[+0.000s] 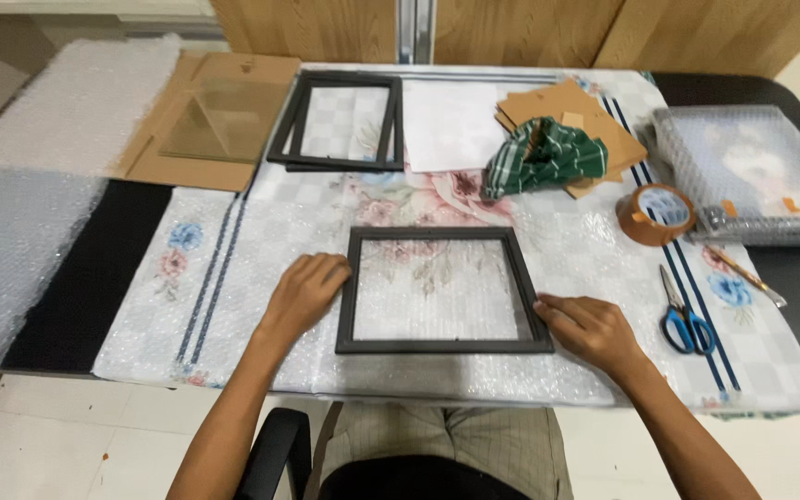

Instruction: The person wipes a black picture frame with a cloth, places a piece of glass inside, and kemudian puts in a white mat and a cardboard backing.

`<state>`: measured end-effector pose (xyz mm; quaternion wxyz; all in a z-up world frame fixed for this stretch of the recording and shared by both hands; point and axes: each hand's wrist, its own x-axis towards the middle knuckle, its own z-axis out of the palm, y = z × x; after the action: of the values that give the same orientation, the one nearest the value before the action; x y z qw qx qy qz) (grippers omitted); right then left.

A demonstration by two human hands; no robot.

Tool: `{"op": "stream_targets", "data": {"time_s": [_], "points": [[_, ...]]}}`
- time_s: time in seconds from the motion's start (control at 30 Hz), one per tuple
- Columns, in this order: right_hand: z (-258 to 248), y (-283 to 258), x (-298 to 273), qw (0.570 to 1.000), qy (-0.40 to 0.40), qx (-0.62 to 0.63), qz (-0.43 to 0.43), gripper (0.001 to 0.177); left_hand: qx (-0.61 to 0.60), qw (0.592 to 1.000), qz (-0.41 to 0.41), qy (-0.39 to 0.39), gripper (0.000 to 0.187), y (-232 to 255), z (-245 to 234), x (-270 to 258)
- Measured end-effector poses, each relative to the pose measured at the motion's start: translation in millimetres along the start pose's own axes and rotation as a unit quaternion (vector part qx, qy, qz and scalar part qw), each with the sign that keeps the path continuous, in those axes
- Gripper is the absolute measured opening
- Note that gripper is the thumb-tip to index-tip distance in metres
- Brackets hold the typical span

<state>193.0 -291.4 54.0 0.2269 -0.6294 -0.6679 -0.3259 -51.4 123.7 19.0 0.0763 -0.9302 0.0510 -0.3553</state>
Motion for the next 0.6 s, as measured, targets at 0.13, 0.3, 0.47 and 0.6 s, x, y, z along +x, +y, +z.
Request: {"op": "stream_targets", "data": {"time_s": [0.13,0.3,0.47,0.6], "points": [[2,-2,-4,0.994,-0.109,-0.009,0.003,0.017,-0.05,0.997,-0.005,-0.067,0.008,-1,0,-10],[6,0,14,0.971,-0.184,0.027,0.148,0.011,-0.136,0.979,-0.096,-0.12,0.013,1,-21,8],[32,6,14,0.919,-0.198,0.12,0.32,0.054,-0.195,0.945,-0.203,-0.169,0.034,3,-8,6],[43,18,20,0.903,-0.215,0.136,0.347,0.056,-0.201,0.941,-0.213,-0.167,0.037,-14,14,9]]}}
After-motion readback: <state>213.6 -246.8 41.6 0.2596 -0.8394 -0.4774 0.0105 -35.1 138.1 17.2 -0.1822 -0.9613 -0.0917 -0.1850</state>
